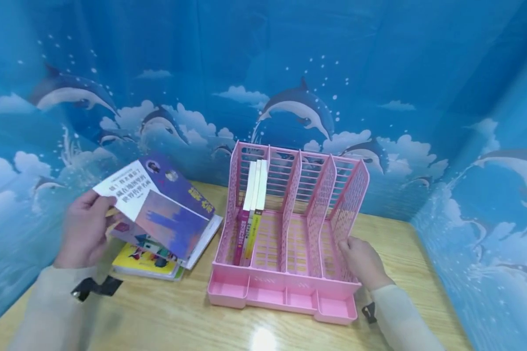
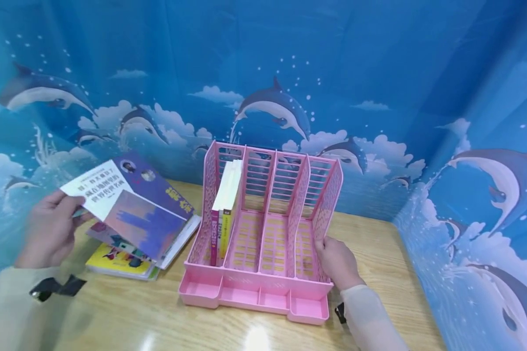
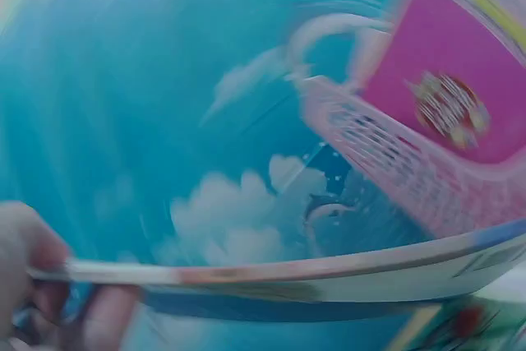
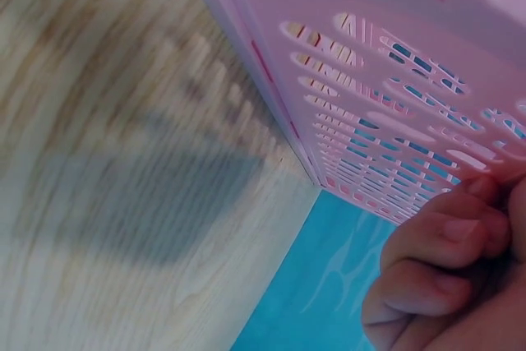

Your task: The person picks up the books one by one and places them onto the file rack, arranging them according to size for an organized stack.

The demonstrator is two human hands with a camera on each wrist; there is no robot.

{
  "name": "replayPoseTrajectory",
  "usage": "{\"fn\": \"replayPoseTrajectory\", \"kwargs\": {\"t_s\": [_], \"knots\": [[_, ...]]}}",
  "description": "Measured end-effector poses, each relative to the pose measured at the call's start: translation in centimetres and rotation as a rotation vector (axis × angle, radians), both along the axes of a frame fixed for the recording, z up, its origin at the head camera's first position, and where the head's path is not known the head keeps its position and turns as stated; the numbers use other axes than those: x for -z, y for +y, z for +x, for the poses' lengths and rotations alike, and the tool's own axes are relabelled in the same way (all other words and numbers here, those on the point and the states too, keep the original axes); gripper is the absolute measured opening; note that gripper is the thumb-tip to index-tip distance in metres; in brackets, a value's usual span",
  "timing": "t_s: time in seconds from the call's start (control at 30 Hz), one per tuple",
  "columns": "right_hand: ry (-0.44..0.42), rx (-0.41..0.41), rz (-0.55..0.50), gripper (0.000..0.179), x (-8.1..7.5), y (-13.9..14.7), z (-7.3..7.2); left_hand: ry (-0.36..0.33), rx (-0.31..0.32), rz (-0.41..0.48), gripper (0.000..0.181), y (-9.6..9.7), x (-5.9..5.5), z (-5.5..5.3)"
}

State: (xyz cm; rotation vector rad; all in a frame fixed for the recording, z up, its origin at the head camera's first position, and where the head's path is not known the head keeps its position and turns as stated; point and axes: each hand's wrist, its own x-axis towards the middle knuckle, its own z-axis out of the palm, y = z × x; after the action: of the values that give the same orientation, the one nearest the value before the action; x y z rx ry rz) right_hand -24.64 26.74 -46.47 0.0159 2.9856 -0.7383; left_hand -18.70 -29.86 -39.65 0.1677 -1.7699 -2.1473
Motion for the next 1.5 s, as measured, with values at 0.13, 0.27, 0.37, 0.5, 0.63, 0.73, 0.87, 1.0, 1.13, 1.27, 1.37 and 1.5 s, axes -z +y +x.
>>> {"fn": "replayPoseTrajectory", "kwargs": {"t_s": [0.13,0.27,0.37,0.5,0.63,0.73,0.87,1.0,1.13,1.27,1.37,1.5], "knots": [[-0.001,0.009,0.001,0.042,0.0,0.1,0.1,0.270,-0.407,-0.520,0.037,4.6,-1.6,0.5],[-0.003,0.016,-0.017,0.042,0.0,0.2,0.2,0.388,-0.433,-0.701,0.041,6.8,-0.5,0.5],[-0.002,0.012,-0.030,0.041,0.0,0.0,0.3,0.213,-0.226,-0.722,0.053,7.2,0.5,0.5],[0.001,0.016,-0.024,0.040,-0.1,-0.2,0.2,-0.150,0.105,-0.871,0.065,7.2,1.9,0.2],[0.000,0.015,-0.022,0.040,-0.1,-0.2,0.2,-0.276,0.208,-0.964,0.067,7.3,2.8,0.1],[-0.003,0.018,-0.031,0.040,-0.1,-0.2,0.2,-0.291,0.210,-0.952,0.068,7.5,2.8,0.1],[-0.003,0.020,-0.031,0.040,0.0,-0.1,0.1,-0.306,0.204,-0.940,0.069,7.6,3.0,0.0],[0.010,0.013,-0.017,0.040,0.1,-0.1,0.1,-0.299,0.198,-0.935,0.068,7.4,3.2,0.0],[0.016,0.009,-0.010,0.040,0.2,0.0,0.1,-0.307,0.202,-0.933,0.069,7.3,3.3,0.1],[0.014,0.008,-0.015,0.042,0.2,0.0,0.1,-0.328,0.217,-0.911,0.071,7.2,3.4,0.1],[0.017,0.004,-0.020,0.046,0.3,0.0,0.1,-0.325,0.213,-0.905,0.071,7.2,3.5,0.2],[0.015,0.004,-0.027,0.049,0.3,0.0,0.2,-0.309,0.186,-0.929,0.070,7.2,3.6,0.4]]}}
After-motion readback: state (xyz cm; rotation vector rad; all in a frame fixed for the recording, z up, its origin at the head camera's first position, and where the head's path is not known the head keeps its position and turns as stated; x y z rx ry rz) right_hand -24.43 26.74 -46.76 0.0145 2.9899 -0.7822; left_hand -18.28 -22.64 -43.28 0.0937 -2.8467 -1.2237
